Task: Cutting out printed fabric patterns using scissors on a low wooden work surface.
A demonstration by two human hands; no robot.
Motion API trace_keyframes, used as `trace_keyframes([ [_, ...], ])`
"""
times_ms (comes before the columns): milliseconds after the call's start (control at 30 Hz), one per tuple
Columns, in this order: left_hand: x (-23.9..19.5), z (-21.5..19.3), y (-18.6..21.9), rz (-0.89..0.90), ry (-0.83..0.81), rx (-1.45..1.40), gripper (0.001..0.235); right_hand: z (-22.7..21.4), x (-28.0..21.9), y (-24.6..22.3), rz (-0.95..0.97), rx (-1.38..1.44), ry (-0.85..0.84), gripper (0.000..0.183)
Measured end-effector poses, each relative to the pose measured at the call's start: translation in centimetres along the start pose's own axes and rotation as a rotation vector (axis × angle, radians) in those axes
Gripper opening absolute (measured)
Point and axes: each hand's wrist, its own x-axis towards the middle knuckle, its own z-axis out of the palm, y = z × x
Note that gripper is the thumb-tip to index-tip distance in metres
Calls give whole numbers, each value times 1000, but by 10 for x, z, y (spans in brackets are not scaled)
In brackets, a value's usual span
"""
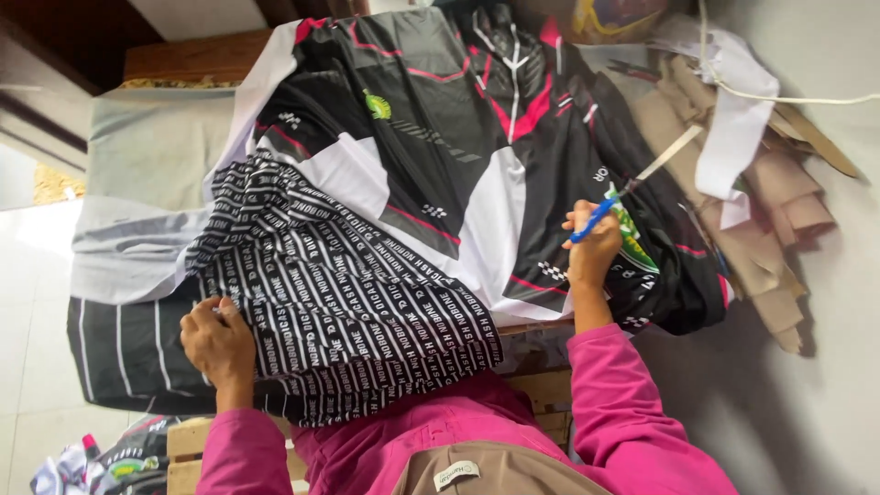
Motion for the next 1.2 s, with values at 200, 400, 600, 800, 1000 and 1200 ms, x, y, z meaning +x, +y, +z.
trace_keyframes([
  [200, 12, -13, 12, -15, 63, -121, 11, -1, -2, -5, 21, 132, -38, 25],
  [400, 94, 23, -14, 9, 224, -156, 4, 3, -9, -18, -15, 77, -67, 25],
  [600, 167, 44, -55, -257, -300, -7, 31, 7, -10, -29, 40, -8, -60, 21],
  [800, 176, 63, -87, -302, -457, -55, 25, 7, -6, -6, 54, -124, -79, 18],
  [1000, 228, 41, -133, -281, 156, -167, 14, 14, -16, -23, 29, -176, -83, 17],
  [1200, 262, -11, -189, -270, 476, -351, 30, 20, -24, -36, -7, -225, -102, 16],
])
